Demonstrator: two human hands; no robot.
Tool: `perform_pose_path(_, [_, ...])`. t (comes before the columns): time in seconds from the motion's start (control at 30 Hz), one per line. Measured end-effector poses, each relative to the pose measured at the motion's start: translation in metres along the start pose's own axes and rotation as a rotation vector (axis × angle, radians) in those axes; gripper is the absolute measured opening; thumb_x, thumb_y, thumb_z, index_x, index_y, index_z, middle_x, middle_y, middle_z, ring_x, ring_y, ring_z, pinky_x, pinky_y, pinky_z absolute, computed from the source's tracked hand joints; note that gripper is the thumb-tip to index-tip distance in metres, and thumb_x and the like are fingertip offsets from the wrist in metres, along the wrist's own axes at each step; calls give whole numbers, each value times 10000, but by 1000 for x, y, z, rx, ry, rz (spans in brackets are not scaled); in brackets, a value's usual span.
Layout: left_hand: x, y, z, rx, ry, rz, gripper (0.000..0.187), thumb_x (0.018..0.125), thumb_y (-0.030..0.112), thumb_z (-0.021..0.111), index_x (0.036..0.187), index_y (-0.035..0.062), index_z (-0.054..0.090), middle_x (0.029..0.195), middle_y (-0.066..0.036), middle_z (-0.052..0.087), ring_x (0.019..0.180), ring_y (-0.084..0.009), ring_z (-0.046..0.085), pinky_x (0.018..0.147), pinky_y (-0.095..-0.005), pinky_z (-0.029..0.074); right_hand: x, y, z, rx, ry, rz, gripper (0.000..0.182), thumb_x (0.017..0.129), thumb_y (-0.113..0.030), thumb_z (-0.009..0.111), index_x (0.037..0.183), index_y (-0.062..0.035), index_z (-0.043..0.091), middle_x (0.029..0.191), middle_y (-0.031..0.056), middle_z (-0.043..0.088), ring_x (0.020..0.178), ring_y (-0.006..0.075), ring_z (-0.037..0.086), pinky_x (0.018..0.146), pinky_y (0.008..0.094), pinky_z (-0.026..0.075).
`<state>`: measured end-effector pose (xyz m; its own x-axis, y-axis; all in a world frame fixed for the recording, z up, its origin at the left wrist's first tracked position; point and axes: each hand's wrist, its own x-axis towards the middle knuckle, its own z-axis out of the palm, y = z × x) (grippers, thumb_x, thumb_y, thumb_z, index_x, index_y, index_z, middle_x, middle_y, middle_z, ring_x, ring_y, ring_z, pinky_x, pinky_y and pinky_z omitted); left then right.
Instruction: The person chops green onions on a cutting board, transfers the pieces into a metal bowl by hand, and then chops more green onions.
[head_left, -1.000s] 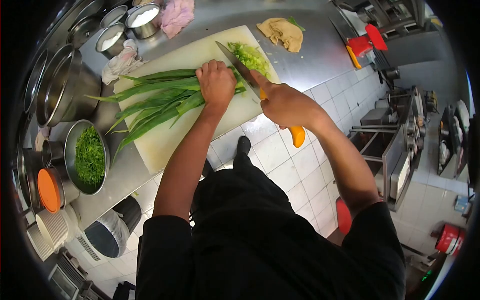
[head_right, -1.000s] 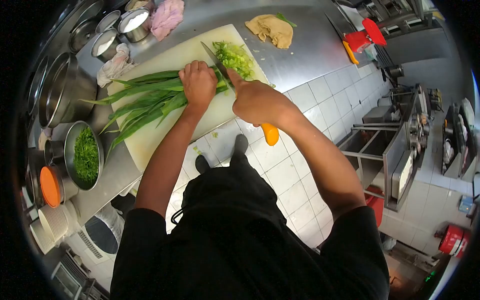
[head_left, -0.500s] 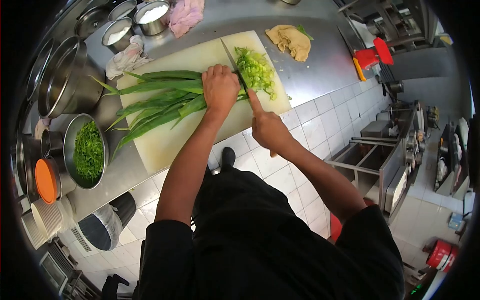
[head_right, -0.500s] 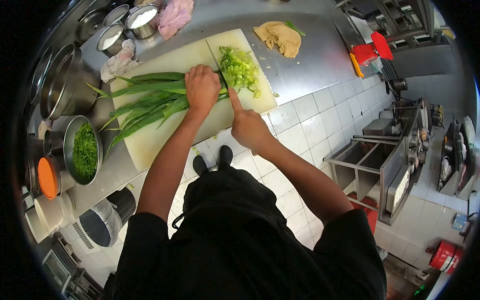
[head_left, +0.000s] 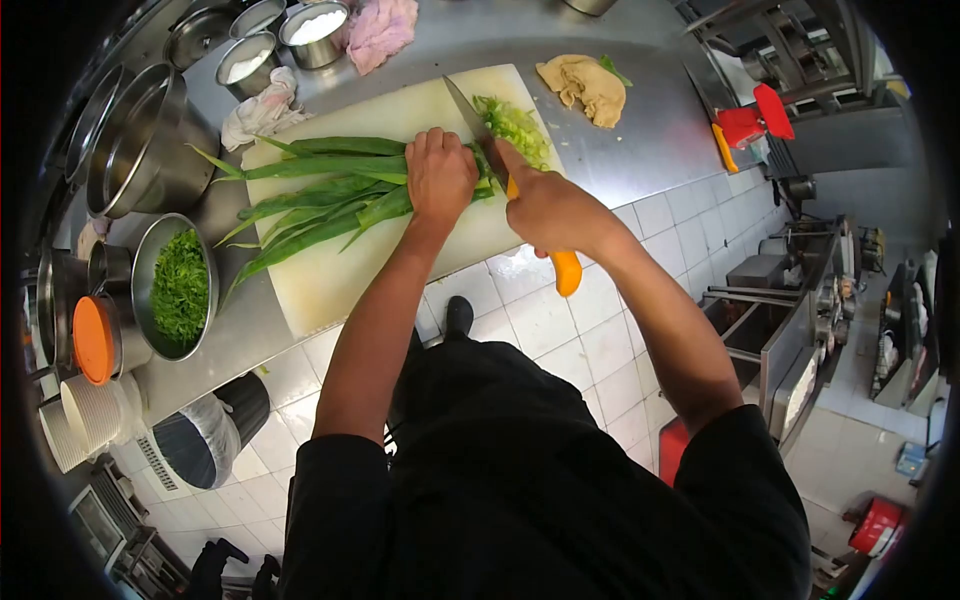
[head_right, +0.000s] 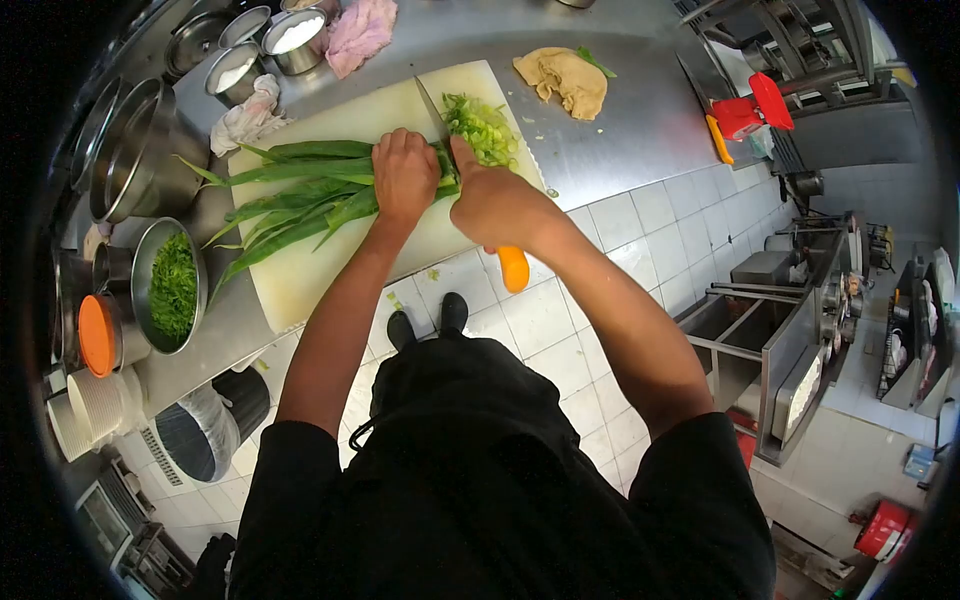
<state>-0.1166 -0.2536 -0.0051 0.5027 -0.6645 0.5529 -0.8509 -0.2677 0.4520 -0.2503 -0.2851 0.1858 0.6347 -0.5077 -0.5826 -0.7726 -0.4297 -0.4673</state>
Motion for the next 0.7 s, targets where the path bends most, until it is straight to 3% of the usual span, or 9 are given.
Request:
perform_pose_path(0.17, [0, 0, 1, -6, -7, -5, 127, 876, 141, 615, 826, 32, 656, 896, -134, 617, 923, -341, 586, 844, -473, 452, -12, 0, 14, -60, -12, 48, 772, 908, -65, 422, 1630, 6, 158, 936, 281, 708, 584, 284, 684, 659, 412, 589])
perform_pose_path(0.37, [0, 0, 0, -9, -20, -14, 132, 871, 145, 617, 821, 33, 666, 897, -124, 626, 925, -327, 592, 845, -466, 452, -37, 17, 31, -200, 91, -44, 762, 937, -77, 489, 1628, -25, 172, 897, 318, 702, 752, 444, 702, 774, 529, 560])
perform_pose_path(0.4, [1, 0, 0, -14, -22, -17, 133, 870, 147, 619, 820, 33, 665, 899, -124, 627, 925, -325, 592, 846, -464, 452, -40, 24, 40, -206, 121, -51, 780, 943, -74, 522, 1632, -51, 158, 863, 335, 691, 821, 506, 681, 841, 579, 530])
perform_pose_path(0.5, [1, 0, 0, 0, -10, -25, 134, 866, 149, 626, 825, 29, 668, 900, -128, 627, 925, -325, 593, 847, -467, 452, -41, 29, 53, -151, 113, -41, 845, 866, -32, 522, 1621, 20, 147, 852, 364, 676, 866, 502, 688, 886, 549, 526])
perform_pose_path(0.63, [1, 0, -3, 7, -26, -13, 157, 841, 160, 647, 854, 15, 707, 908, -130, 642, 926, -305, 595, 853, -445, 448, 14, 58, 82, -92, 218, -134, 864, 866, -29, 538, 1631, -20, 136, 777, 324, 675, 748, 511, 670, 771, 568, 540])
perform_pose_path(0.7, [1, 0, -3, 11, -22, -14, 154, 836, 158, 656, 853, 12, 706, 911, -131, 640, 925, -305, 594, 853, -443, 449, 56, 71, 82, -138, 320, -248, 836, 907, -35, 522, 1643, -88, 127, 823, 307, 693, 672, 468, 676, 715, 536, 562])
